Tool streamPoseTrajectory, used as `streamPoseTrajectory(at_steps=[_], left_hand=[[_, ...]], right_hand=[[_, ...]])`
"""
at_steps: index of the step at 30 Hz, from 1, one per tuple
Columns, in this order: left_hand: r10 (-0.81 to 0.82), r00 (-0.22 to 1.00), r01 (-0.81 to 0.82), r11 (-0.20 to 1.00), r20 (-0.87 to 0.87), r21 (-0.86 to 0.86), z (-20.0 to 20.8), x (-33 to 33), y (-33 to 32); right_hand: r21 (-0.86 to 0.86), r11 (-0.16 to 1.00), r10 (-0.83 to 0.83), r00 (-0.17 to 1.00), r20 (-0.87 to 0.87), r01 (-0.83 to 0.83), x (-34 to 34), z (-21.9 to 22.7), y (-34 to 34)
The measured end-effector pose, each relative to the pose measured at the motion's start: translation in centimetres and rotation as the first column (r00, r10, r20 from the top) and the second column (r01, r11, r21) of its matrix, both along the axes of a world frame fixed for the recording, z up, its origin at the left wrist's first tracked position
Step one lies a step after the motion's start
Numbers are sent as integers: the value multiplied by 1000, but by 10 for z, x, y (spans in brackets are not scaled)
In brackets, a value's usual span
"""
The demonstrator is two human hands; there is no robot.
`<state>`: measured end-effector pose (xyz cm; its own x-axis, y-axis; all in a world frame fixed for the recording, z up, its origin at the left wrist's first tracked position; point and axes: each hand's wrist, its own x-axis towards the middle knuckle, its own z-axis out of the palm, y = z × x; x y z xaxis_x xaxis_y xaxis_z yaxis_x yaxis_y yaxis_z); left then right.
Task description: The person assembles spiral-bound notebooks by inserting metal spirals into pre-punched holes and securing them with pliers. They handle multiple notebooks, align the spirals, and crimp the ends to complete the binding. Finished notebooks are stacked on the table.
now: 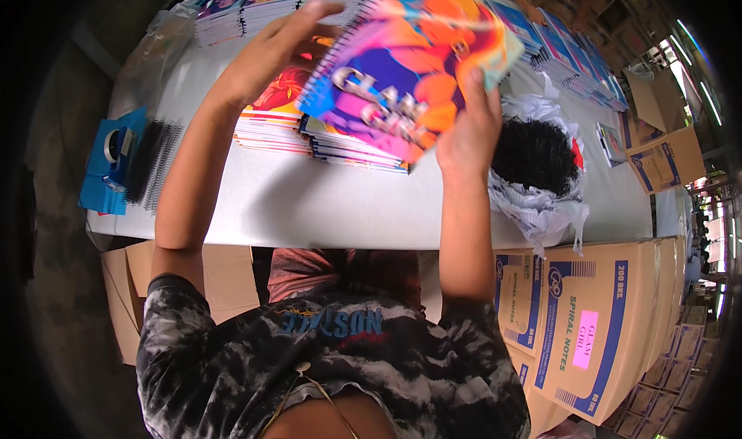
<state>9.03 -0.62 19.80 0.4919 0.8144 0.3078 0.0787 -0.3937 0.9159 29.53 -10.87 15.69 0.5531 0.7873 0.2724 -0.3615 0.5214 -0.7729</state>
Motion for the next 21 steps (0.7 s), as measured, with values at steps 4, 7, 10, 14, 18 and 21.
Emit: streamPoseTrajectory(at_steps=[4, 7, 10, 14, 18, 21], left_hand=[[236, 966, -184, 915, -106, 360, 8, 23, -6], [617, 630, -316, 759, -471, 569, -67, 28, 26], [745, 485, -314, 637, -458, 704, -138, 14, 37], [732, 579, -467, 659, -360, 590, -101, -22, 61], [327, 909, -380, 905, -259, -193, -105, -110, 116], [-87, 975, 207, 700, 206, -684, -133, -124, 114]], right_hand=[[-46, 983, 183, 976, 120, -179, -2, 25, 20], [-373, 908, 154, 678, 719, 189, 17, -40, 62], [-675, 737, 500, 646, 577, 33, 20, -102, 68], [-686, 723, 320, 920, 228, -82, 43, -107, 47], [-593, 729, 320, 936, -147, -342, 63, -134, 50], [-538, 758, 317, 929, -188, -368, 58, -142, 64]])
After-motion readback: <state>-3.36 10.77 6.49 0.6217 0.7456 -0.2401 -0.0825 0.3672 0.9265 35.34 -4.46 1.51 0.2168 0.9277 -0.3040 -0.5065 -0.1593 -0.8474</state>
